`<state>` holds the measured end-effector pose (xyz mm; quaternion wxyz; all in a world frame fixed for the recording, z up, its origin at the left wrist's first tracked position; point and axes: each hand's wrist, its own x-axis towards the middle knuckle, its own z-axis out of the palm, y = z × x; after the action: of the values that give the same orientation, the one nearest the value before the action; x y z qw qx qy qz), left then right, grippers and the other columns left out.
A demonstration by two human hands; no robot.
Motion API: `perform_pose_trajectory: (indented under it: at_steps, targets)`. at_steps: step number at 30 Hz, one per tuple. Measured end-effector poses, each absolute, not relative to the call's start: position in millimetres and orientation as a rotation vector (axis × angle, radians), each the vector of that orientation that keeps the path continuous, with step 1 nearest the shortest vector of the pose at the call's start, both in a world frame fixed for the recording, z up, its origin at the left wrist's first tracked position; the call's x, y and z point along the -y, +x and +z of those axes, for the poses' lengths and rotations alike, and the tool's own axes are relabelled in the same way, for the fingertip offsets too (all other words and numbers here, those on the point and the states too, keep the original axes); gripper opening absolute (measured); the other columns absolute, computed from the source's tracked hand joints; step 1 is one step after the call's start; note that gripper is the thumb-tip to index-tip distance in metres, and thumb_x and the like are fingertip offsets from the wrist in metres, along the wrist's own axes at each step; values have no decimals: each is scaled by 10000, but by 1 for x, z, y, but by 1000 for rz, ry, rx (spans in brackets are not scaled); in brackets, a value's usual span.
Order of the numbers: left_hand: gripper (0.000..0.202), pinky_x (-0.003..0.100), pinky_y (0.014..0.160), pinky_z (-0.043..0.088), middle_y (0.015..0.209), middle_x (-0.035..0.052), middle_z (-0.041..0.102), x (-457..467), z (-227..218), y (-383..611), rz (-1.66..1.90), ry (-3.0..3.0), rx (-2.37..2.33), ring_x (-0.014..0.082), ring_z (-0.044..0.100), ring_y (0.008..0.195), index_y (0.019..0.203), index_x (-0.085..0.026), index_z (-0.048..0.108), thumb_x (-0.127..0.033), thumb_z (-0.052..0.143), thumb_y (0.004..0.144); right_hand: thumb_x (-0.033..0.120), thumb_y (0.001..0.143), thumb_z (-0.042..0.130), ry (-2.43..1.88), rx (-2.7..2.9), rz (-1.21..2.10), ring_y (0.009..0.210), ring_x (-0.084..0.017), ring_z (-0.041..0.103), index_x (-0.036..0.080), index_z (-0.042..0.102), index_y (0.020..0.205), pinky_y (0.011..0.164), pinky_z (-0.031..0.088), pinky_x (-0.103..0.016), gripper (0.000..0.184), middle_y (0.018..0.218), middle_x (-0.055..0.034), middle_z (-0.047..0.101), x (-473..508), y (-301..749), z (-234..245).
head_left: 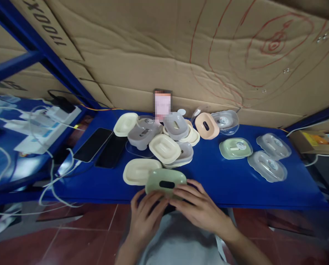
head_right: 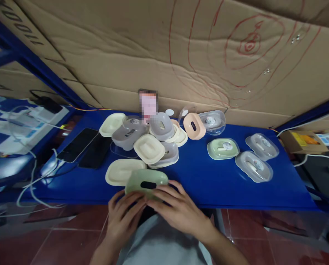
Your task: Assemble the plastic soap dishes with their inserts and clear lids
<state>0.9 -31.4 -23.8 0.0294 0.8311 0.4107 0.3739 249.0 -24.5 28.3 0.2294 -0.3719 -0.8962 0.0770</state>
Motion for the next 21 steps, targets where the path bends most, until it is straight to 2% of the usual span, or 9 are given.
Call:
perform_pose_trajectory:
  at_steps: [3,7,9,11,14,17,21]
  targets:
    - [500,488,1135,462,1276,88,733,27,-24,-5,1114,2553,-1278,261,684,1222,1328,-289,652,-3,649,918,105,1079,475,-1137,2358,285,1270,-192,648,242,665,1346,1195,439,-431,355,1261,-46,763,46,273,12]
    - [461,668,1210,332,1468,159,643,-1,-23,-41,993,2517,-1625,389,593,1380,1395,-267,619,-175,703,952,213,1076,572,-1421,2240,226,1209,-247,654,254,663,1358,1119,465,-489,299,1223,-81,726,62,313,-2]
    - [395,631,1166,403,1466,146,654,-11,-21,-57,900,2559,-1579,380,626,1341,1365,-266,636,-215,683,976,272,1064,626,-1553,2185,110,1149,-263,657,278,663,1388,1075,465,-509,326,1155,-83,704,65,331,-4]
    - [282,516,1037,520,1396,109,702,-10,-19,-60,879,2604,-1433,324,698,1212,1257,-280,681,-214,678,983,267,1057,638,-1621,2118,8,1094,-262,661,307,664,1406,1048,458,-518,352,1096,-72,685,68,342,-5]
    - [214,415,883,572,1302,79,746,6,-18,-36,885,2609,-1263,272,735,1092,1172,-284,693,-189,690,980,253,1050,641,-1598,2013,18,1107,-264,662,298,667,1397,1052,463,-516,351,1121,-77,681,69,341,-2]
    - [361,409,910,597,1314,102,735,24,-22,4,884,2585,-1178,268,732,1131,1332,-280,640,-168,680,991,247,1057,614,-1490,2073,125,1279,-276,630,267,668,1370,1150,438,-531,318,1289,-92,695,65,319,2]
    - [571,471,1032,591,1542,147,572,22,-28,34,1021,2539,-1223,324,639,1345,1484,-341,559,-207,746,962,217,1079,551,-1342,2352,221,1470,-252,525,247,634,1424,1288,331,-567,356,1434,-72,688,54,285,2]
